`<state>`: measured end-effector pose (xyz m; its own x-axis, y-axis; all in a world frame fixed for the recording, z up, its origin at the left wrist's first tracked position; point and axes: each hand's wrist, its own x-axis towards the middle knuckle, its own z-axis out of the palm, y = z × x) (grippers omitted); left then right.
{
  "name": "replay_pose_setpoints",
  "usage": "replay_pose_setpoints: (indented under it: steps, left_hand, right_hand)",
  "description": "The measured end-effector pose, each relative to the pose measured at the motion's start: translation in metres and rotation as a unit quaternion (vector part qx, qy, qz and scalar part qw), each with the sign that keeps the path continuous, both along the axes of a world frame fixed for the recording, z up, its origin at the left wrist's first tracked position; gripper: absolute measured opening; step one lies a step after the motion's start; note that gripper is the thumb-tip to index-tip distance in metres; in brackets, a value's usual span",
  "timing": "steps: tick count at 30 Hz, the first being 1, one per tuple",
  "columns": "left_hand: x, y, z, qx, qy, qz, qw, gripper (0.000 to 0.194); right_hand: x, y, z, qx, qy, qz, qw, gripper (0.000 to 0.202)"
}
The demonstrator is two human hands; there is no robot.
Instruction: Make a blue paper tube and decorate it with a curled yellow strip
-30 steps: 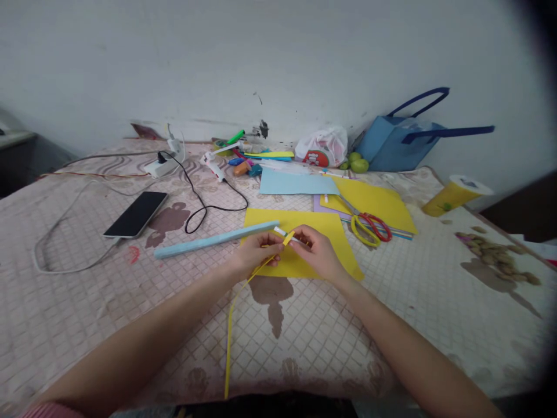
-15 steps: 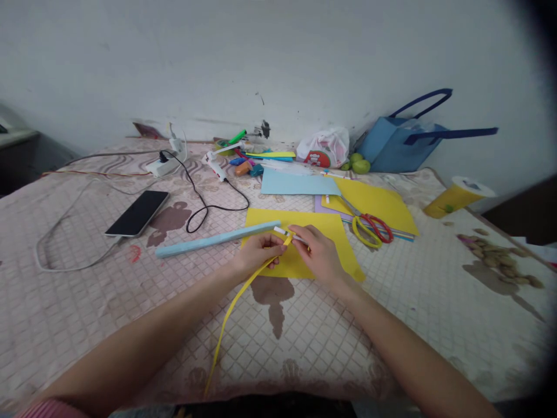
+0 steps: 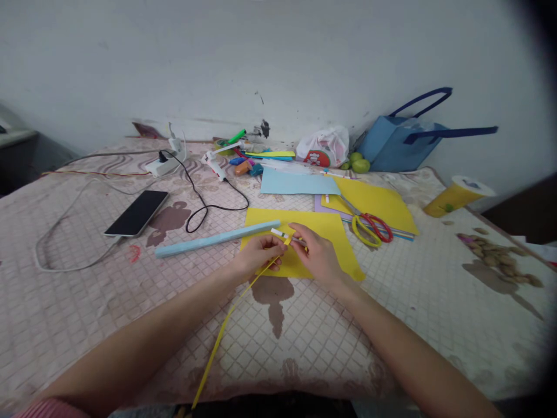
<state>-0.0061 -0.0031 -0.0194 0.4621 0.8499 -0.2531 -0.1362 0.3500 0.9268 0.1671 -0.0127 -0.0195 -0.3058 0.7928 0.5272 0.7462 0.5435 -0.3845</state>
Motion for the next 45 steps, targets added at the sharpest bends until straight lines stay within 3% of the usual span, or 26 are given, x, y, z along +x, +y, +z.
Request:
replay_pose_setpoints:
  steps: [8,16,22,29,34,39,45]
  left_hand:
    - [0.002,-0.002,0.002,-0.034,-0.038,0.014,0.999,0.025]
    - [0.001,-0.001,-0.002,-0.031,-0.036,0.011,0.999,0.028]
    - [0.001,0.001,-0.006,-0.017,-0.03,0.017,0.999,0.03]
    - [0.001,0.001,-0.004,0.027,0.023,0.037,0.999,0.028]
    - [0.001,0.001,-0.006,0.029,0.015,0.036,0.999,0.028]
    - [0.002,0.0,-0.006,0.04,0.017,0.049,0.998,0.024]
    - [0.005,-0.003,0.0,0.035,0.0,0.062,0.997,0.034]
  right_hand:
    - [0.0,0.002,0.002,0.005,-0.014,0.015,1.0,0.021]
    - [-0.002,0.003,0.004,-0.006,0.039,0.037,0.999,0.017]
    - [-0.001,0.003,0.006,-0.093,0.089,0.018,0.991,0.008]
    - [0.0,0.004,0.007,-0.318,0.232,0.076,0.916,0.02]
    - [-0.001,0.003,0.014,-0.369,0.28,0.078,0.883,0.025]
    - [-0.001,0.003,0.011,-0.344,0.266,0.074,0.898,0.022]
    - [-0.003,0.002,0.008,-0.205,0.154,0.02,0.966,0.014]
